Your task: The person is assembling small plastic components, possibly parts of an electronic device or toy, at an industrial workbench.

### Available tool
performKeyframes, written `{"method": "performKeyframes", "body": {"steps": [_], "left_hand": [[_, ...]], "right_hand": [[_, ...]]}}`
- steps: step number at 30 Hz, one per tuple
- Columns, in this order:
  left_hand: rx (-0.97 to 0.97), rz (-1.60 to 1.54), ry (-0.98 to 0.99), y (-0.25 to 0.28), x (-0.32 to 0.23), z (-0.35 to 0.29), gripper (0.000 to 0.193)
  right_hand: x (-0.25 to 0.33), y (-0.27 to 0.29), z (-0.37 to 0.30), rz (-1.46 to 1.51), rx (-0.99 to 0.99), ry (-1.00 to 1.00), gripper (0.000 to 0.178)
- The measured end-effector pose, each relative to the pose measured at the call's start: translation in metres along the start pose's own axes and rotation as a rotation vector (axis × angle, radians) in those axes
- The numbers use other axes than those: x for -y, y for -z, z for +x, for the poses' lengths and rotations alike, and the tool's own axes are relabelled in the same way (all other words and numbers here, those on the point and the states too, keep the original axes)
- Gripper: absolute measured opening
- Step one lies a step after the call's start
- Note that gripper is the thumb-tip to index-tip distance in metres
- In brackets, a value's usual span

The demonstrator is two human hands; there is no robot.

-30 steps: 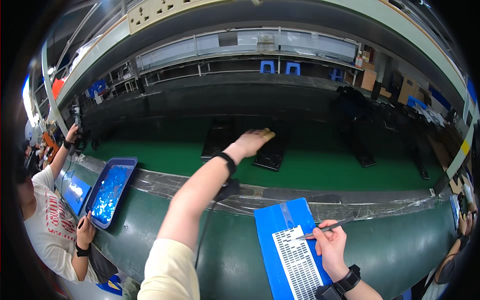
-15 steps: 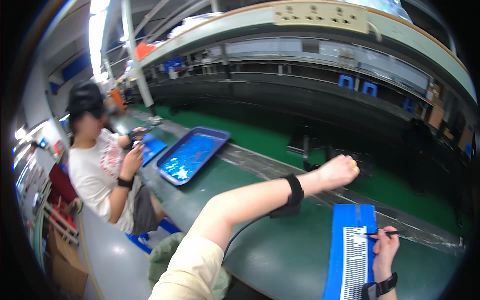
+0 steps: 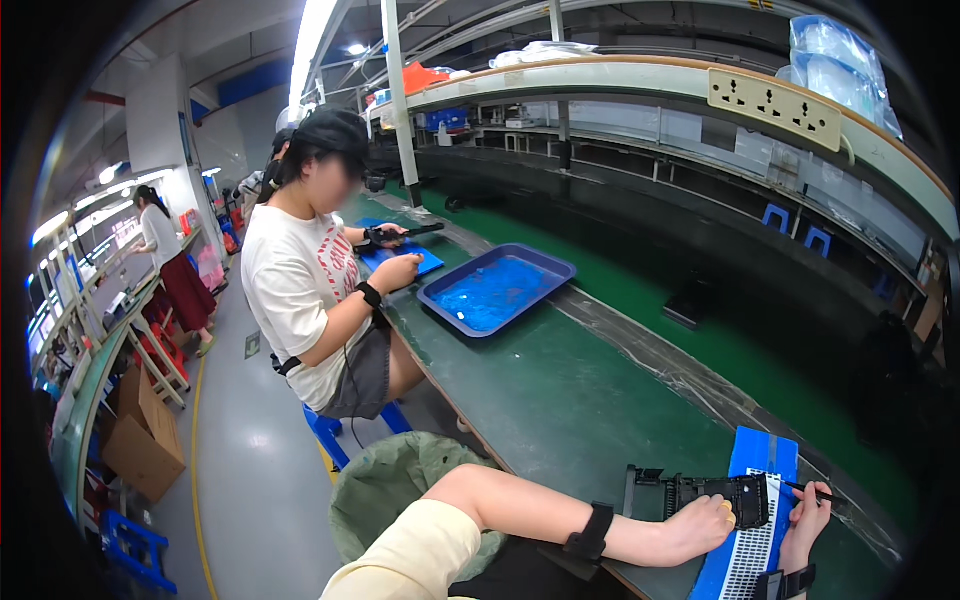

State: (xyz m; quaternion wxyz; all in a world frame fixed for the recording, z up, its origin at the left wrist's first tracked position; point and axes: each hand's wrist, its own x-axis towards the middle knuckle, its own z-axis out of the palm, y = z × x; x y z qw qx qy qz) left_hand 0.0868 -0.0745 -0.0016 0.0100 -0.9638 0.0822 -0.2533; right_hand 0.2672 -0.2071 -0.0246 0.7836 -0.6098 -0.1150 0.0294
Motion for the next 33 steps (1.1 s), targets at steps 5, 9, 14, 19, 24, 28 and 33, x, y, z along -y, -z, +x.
{"method": "performKeyframes", "body": {"steps": [5, 9, 14, 19, 24, 28, 33], "left_hand": [[0.222, 0.010, 0.079, 0.048, 0.015, -0.010, 0.075], [0.551, -0.186, 0.277, 0.062, 0.043, -0.025, 0.082], [0.387, -0.226, 0.264, 0.049, 0.041, -0.025, 0.074], [0.289, -0.251, 0.313, 0.049, 0.039, -0.026, 0.068], [0.218, -0.253, 0.349, 0.043, 0.031, -0.027, 0.066], [0.250, -0.240, 0.341, 0.050, 0.030, -0.023, 0.066], [0.331, -0.240, 0.327, 0.060, 0.035, -0.022, 0.069]], "right_hand": [[0.004, 0.002, -0.005, -0.009, -0.009, -0.012, 0.010], [0.006, 0.003, -0.006, 0.021, 0.007, -0.020, 0.009], [0.033, -0.013, -0.020, 0.046, 0.037, -0.028, 0.008], [0.059, -0.055, -0.063, 0.044, 0.249, -0.084, 0.010], [0.048, -0.062, -0.072, 0.021, 0.279, -0.056, 0.010], [0.037, -0.059, -0.064, -0.044, 0.336, 0.002, 0.013], [0.043, -0.070, -0.066, -0.041, 0.415, 0.010, 0.014]]}}
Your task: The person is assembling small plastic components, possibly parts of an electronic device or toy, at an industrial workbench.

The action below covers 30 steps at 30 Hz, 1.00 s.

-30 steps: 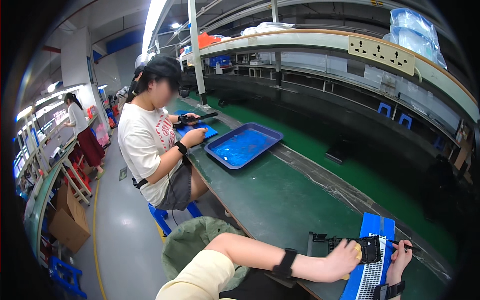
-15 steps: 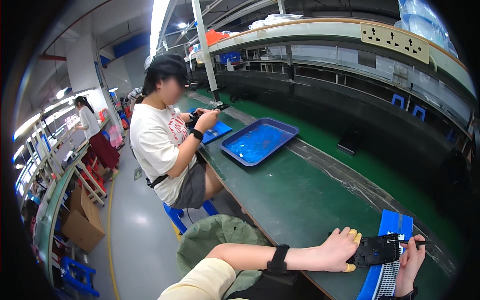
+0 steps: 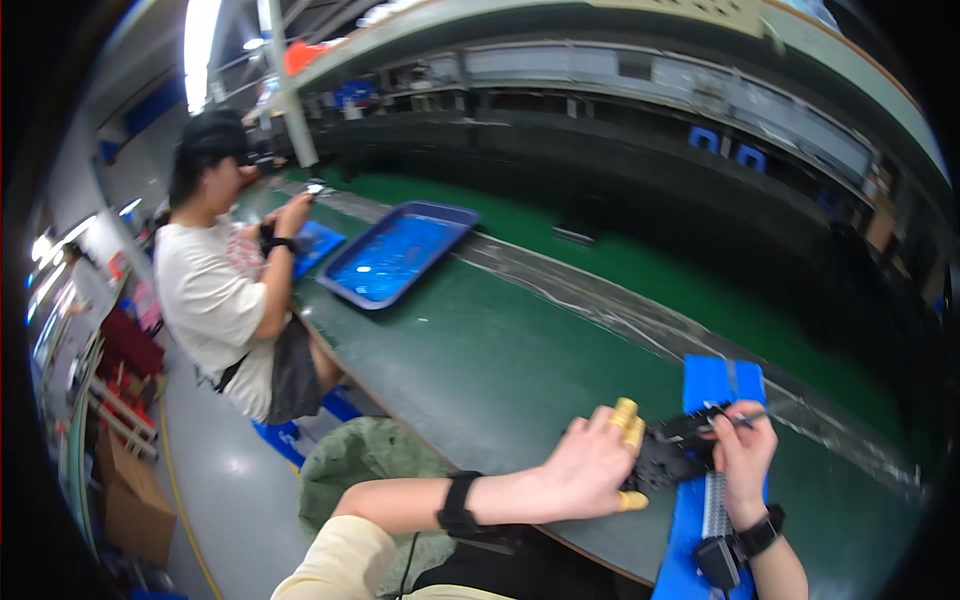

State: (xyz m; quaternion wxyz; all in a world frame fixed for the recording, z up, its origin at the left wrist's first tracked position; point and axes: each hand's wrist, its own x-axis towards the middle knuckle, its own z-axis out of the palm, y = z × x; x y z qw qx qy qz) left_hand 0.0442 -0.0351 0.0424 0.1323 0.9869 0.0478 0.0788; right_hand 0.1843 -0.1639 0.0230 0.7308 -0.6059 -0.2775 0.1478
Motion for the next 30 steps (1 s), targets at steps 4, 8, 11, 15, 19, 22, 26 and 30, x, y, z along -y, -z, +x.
{"method": "performKeyframes", "body": {"steps": [4, 8, 11, 15, 19, 22, 26, 30], "left_hand": [[-0.047, 0.021, -0.043, -0.004, 0.008, 0.004, 0.074], [-0.025, -0.012, -0.063, 0.000, 0.003, 0.007, 0.075], [-0.074, -0.078, -0.072, -0.002, 0.004, 0.011, 0.063], [-0.046, -0.065, -0.012, -0.002, 0.000, 0.014, 0.048], [-0.045, -0.049, 0.033, -0.003, 0.000, 0.014, 0.049], [-0.029, -0.052, 0.032, -0.003, 0.001, 0.014, 0.049], [0.000, -0.022, 0.017, -0.004, 0.001, 0.015, 0.050], [0.004, 0.061, -0.024, -0.007, 0.002, 0.015, 0.049]], "right_hand": [[-0.010, 0.002, 0.007, 0.023, 0.037, -0.024, 0.014], [-0.004, 0.004, 0.003, 0.035, 0.046, -0.041, 0.013], [-0.004, 0.005, 0.002, 0.041, 0.069, -0.068, 0.012], [-0.005, 0.003, -0.002, 0.049, 0.081, -0.078, 0.013], [-0.005, 0.001, -0.003, 0.050, 0.123, -0.122, 0.014], [-0.006, -0.001, -0.002, 0.059, 0.140, -0.153, 0.014], [-0.004, -0.003, -0.001, 0.031, 0.168, -0.188, 0.013], [-0.003, -0.001, 0.000, -0.007, 0.173, -0.228, 0.013]]}}
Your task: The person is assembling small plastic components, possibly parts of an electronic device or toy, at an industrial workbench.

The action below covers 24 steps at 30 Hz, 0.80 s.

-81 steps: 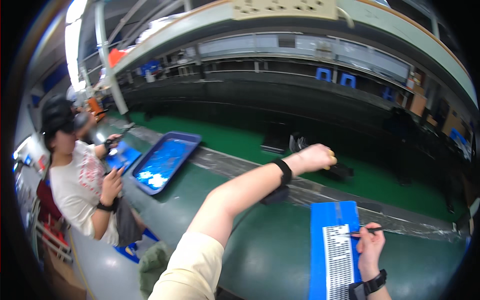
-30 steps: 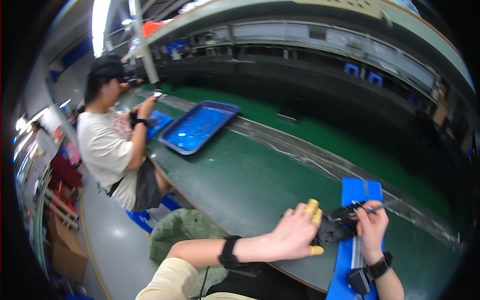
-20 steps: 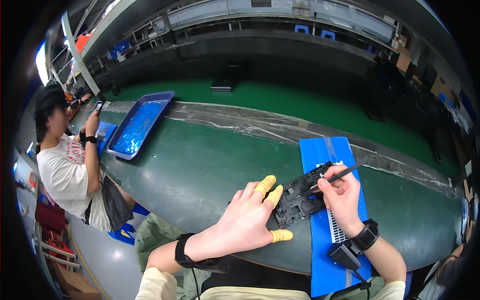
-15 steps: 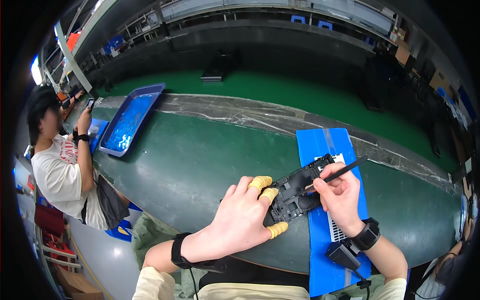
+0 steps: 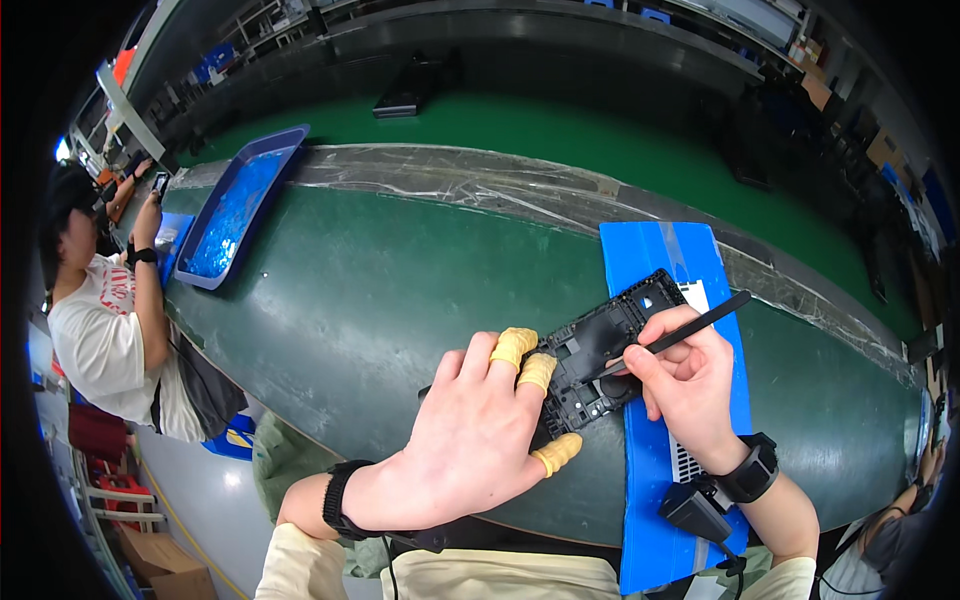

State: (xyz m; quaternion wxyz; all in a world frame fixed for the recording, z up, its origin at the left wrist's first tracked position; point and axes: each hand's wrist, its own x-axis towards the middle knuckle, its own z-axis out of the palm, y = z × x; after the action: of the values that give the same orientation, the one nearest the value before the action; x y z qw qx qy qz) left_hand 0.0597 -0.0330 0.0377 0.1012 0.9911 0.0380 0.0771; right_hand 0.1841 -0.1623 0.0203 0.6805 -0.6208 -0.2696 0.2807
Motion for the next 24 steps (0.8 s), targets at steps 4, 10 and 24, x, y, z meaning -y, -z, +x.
{"method": "performKeyframes", "body": {"steps": [4, 10, 24], "left_hand": [[-0.001, -0.006, 0.005, 0.0000, 0.0002, 0.0005, 0.049], [0.007, -0.028, 0.036, 0.0004, -0.0006, 0.0006, 0.049], [0.040, -0.023, 0.047, 0.0021, -0.0012, 0.0003, 0.049]], "right_hand": [[-0.0002, -0.0018, 0.0004, -0.004, 0.003, 0.009, 0.013], [-0.0008, -0.0028, 0.0001, 0.010, 0.002, 0.018, 0.013], [-0.0007, -0.0025, -0.0004, 0.008, 0.006, 0.021, 0.012]]}}
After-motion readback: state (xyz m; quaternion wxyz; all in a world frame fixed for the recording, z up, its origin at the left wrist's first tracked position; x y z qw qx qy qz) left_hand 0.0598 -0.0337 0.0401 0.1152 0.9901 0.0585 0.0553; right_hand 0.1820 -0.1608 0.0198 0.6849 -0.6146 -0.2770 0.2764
